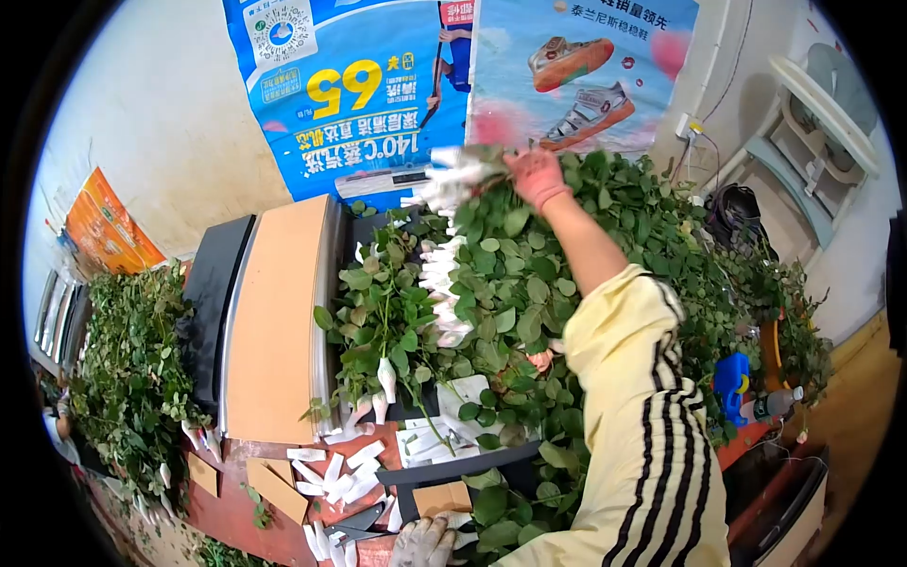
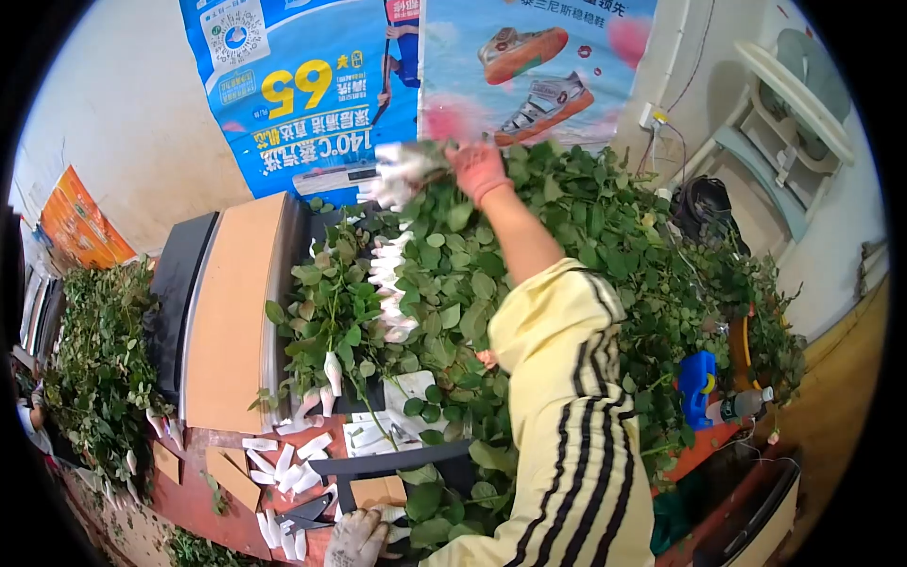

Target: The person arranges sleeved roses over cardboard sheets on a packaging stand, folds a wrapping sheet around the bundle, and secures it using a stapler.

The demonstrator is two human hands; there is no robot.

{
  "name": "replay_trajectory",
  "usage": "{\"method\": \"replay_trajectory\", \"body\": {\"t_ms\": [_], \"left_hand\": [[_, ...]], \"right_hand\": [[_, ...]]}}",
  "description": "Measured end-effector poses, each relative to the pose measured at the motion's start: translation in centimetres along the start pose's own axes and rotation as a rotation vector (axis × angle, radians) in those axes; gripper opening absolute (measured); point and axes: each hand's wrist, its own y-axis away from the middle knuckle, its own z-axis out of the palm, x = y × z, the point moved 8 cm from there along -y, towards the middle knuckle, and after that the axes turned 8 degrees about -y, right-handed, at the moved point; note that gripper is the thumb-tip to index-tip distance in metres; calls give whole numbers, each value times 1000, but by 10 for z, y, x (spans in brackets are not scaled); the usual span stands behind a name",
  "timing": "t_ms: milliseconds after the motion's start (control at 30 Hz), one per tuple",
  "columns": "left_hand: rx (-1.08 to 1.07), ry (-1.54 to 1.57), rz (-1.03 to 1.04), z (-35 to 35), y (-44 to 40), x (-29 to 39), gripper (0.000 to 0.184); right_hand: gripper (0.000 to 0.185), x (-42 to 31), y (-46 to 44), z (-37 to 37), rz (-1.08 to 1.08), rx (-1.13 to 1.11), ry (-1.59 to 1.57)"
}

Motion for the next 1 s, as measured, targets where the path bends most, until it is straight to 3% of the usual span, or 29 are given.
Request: {"method": "replay_trajectory", "body": {"t_ms": [33,67,133,167,200,267,300,333,400,433,500,633,700,733,800,867,933,967,1000], "left_hand": [[-43,-75,15,5,-3,-3,49],[-86,-147,34,9,-3,-1,50],[-110,-58,5,6,-1,0,69],[-63,-82,23,7,1,-1,73],[-16,-108,39,7,2,0,77],[-46,50,-46,-9,-2,4,81],[-41,44,-44,-9,-2,5,84],[-36,38,-43,-10,-2,6,88],[14,88,18,-25,-17,12,73],[44,77,31,-23,-13,12,75],[-7,94,-7,-20,-11,10,77],[-10,114,-15,-17,-9,4,76],[-6,120,-11,-19,-8,6,76],[-7,117,-20,-20,-8,5,76],[-21,134,-14,-22,-10,7,76],[-15,122,-12,-22,-10,8,76],[-24,109,-23,-22,-10,8,76],[-20,98,-26,-22,-9,7,76],[-5,95,-13,-22,-8,7,76]], "right_hand": [[31,9,5,-17,-17,134,1],[31,9,17,-16,-19,118,10],[34,0,67,-46,-160,489,11],[34,-11,84,-26,-119,286,4],[33,-21,111,5,-125,289,59],[41,-43,160,44,-84,-205,-6],[43,-51,189,82,-164,-200,81],[42,-61,207,67,-200,-385,121],[40,-60,239,58,-336,-136,116],[40,-60,239,44,-342,-143,119],[37,-57,240,17,-236,-664,-143],[25,-43,208,-45,-101,-537,-275],[23,-47,199,-69,-279,-190,-188],[23,-54,199,-65,-286,-188,-195],[23,-90,208,-37,-516,-337,-11],[23,-100,207,-12,-530,-273,-32],[23,-93,186,24,-360,-411,-80],[23,-91,179,26,-362,-400,-84],[23,-76,169,25,-204,-360,-217]]}}
